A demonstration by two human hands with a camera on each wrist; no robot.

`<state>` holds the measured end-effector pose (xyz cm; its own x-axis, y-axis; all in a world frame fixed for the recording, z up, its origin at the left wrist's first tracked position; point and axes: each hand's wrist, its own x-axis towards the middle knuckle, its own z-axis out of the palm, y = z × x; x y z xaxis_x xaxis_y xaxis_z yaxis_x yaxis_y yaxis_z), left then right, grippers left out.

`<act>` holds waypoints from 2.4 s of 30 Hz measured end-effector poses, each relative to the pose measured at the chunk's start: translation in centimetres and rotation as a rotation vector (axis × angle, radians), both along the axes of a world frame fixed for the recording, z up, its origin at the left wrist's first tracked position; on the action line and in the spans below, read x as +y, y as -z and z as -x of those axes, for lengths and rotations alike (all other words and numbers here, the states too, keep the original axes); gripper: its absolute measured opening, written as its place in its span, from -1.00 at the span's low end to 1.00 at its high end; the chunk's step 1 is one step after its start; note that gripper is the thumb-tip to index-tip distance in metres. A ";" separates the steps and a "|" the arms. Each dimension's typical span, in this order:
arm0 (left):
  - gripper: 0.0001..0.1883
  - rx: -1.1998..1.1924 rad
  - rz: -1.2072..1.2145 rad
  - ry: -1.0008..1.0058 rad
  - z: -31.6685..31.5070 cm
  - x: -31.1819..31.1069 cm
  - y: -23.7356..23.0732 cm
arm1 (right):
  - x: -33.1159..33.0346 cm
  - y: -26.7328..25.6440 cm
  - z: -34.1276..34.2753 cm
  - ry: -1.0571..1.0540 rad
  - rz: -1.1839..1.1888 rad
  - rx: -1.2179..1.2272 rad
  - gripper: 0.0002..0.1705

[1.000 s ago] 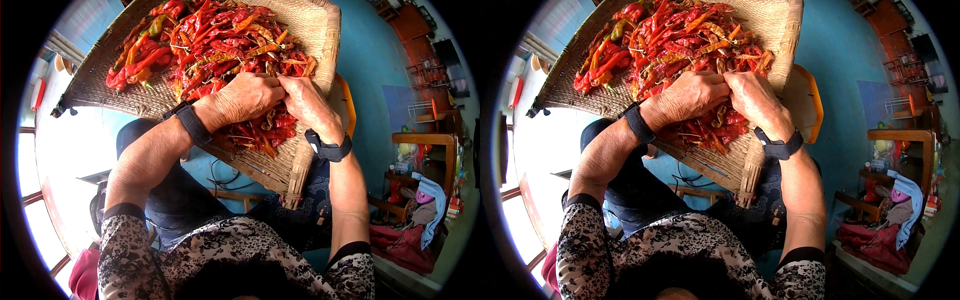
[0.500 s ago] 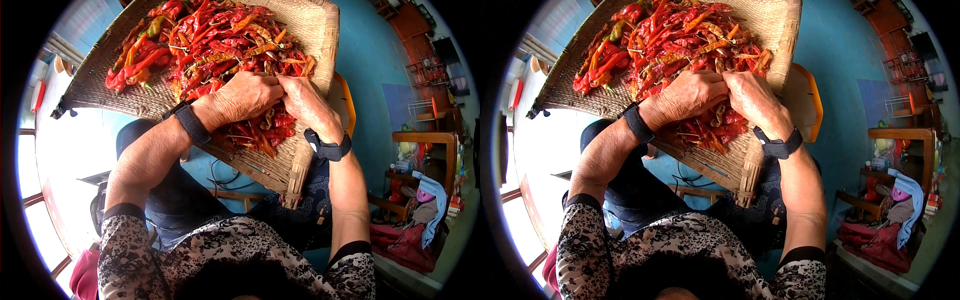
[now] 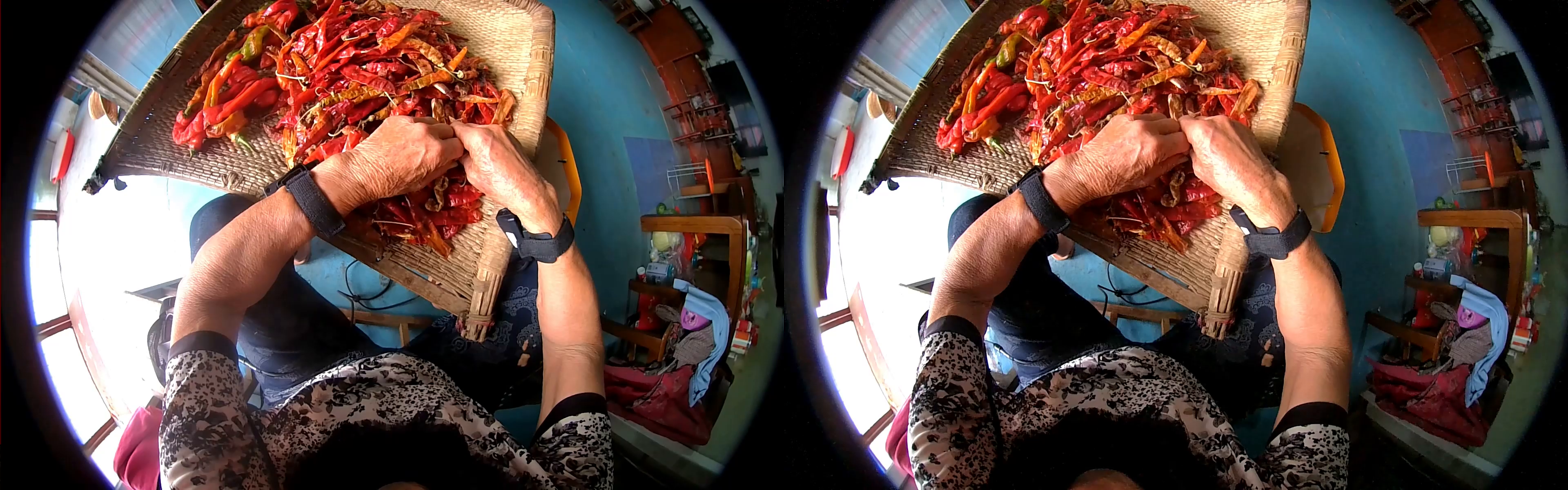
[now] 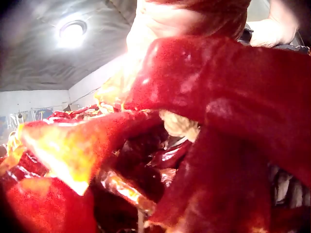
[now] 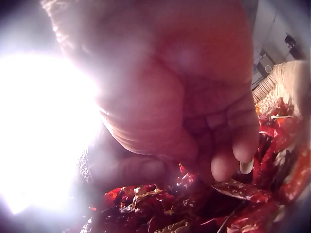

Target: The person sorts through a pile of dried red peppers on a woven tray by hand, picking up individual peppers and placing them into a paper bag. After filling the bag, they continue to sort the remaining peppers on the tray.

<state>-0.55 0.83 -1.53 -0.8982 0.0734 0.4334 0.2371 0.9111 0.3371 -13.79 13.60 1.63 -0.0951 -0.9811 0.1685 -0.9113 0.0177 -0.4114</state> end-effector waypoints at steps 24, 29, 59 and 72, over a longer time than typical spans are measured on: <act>-0.93 -0.113 0.128 -0.042 -0.2 -1.2 1.1 | 1.0 0.7 0.9 0.020 -0.089 0.184 -0.86; -0.93 -0.037 -0.096 -0.124 0.0 -2.1 -0.4 | 0.3 -0.9 0.9 0.108 -0.152 0.144 -0.96; -0.74 0.072 0.109 -0.234 -1.8 -0.1 -2.2 | 4.7 -1.3 4.2 0.148 0.055 -0.395 -0.76; -0.13 -0.012 0.331 -0.434 6.0 -5.4 -0.4 | 6.3 -2.7 8.1 0.494 0.380 -0.372 -0.72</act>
